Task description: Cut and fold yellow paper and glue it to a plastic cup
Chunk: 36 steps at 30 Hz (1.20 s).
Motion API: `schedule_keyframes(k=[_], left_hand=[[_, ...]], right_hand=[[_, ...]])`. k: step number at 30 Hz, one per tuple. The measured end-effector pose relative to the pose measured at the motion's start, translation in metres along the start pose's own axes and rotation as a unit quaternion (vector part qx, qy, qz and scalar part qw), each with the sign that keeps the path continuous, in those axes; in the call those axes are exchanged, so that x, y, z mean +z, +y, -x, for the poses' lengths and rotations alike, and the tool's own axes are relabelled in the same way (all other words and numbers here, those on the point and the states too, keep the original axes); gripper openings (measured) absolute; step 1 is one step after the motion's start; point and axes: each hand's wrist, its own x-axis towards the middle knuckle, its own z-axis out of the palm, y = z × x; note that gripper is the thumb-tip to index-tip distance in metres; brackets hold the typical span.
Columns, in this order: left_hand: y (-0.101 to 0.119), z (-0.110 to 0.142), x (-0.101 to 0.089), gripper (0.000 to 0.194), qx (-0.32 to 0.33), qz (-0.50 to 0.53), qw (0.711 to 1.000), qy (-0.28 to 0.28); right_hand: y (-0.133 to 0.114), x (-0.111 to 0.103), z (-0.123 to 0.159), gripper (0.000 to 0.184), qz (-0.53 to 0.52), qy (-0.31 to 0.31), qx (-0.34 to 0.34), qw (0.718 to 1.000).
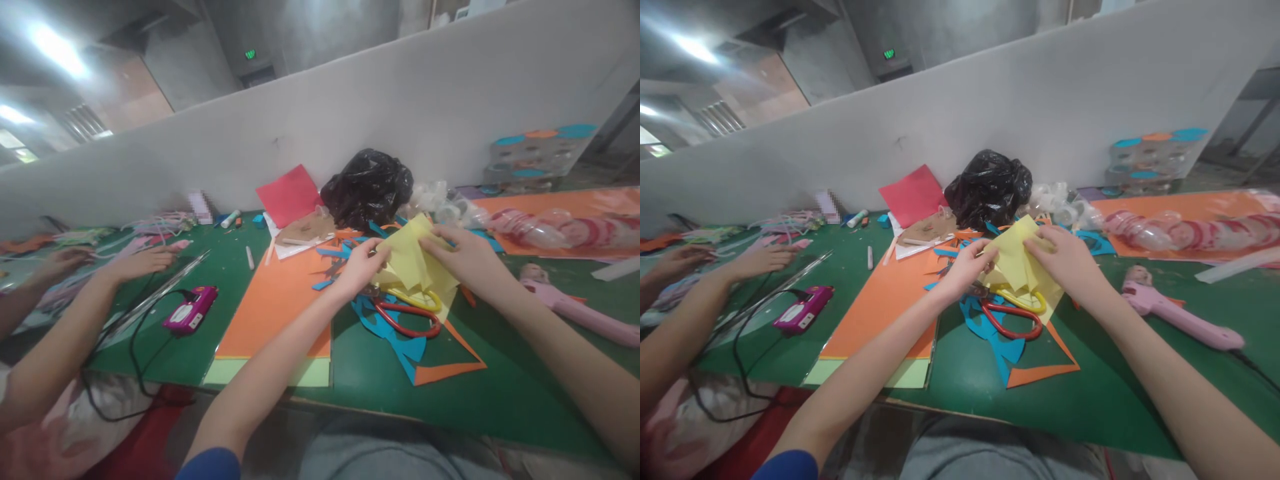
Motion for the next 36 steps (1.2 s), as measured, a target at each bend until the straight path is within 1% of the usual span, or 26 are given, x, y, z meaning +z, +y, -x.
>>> schedule_keyframes(k=[3,6,10,12,16,18,19,21,22,24,26,28,30,33,36], left_hand=[[0.001,-0.001,0.002,0.016,0.003,0.023,1.0,0.005],[0.005,0.001,0.005,0.016,0.009,0.051,0.999,0.008],[0.006,0.003,0.009,0.017,-0.002,0.045,0.999,-0.003],[0.004,0.004,0.011,0.019,-0.018,0.054,0.998,-0.009],[-0.003,0.004,0.013,0.02,-0.048,0.117,0.992,-0.004],[-0.005,0.003,0.012,0.018,-0.048,0.153,0.987,-0.001],[-0.005,0.003,0.012,0.017,-0.044,0.165,0.985,0.002],[-0.004,0.002,0.011,0.014,-0.037,0.17,0.985,0.015],[-0.004,0.002,0.01,0.013,-0.032,0.162,0.986,0.024],[-0.003,0.002,0.01,0.01,-0.016,0.138,0.989,0.044],[-0.002,0.003,0.01,0.009,0.013,0.122,0.991,0.052],[-0.002,0.005,0.011,0.01,0.043,0.113,0.992,0.044],[-0.001,0.007,0.013,0.013,0.07,0.098,0.992,0.034],[0.0,0.011,0.016,0.014,0.104,0.062,0.992,0.032],[-0.001,0.011,0.017,0.015,0.109,0.051,0.992,0.026]], right_hand=[[-0.001,-0.001,0.001,0.025,0.02,-0.021,0.001,1.0],[-0.002,0.0,0.001,0.023,0.027,-0.005,-0.02,0.999],[-0.005,0.002,0.001,0.018,0.017,0.003,-0.04,0.999],[-0.009,0.003,0.003,0.019,0.007,0.009,-0.015,1.0],[-0.016,0.001,0.005,0.027,-0.034,0.005,0.069,0.997],[-0.016,0.0,0.005,0.028,-0.062,-0.006,0.083,0.995],[-0.014,0.0,0.005,0.027,-0.072,-0.013,0.078,0.994],[-0.01,0.001,0.004,0.026,-0.072,-0.018,0.038,0.997],[-0.007,0.002,0.003,0.026,-0.059,-0.009,0.006,0.998],[-0.002,0.005,0.003,0.026,-0.013,0.032,-0.067,0.997],[0.0,0.006,0.004,0.028,0.045,0.06,-0.131,0.989],[-0.002,0.005,0.007,0.029,0.098,0.059,-0.174,0.978],[-0.006,0.004,0.009,0.031,0.135,0.046,-0.201,0.969],[-0.007,0.004,0.011,0.03,0.15,0.037,-0.225,0.962],[-0.003,0.006,0.01,0.028,0.144,0.028,-0.235,0.961]])
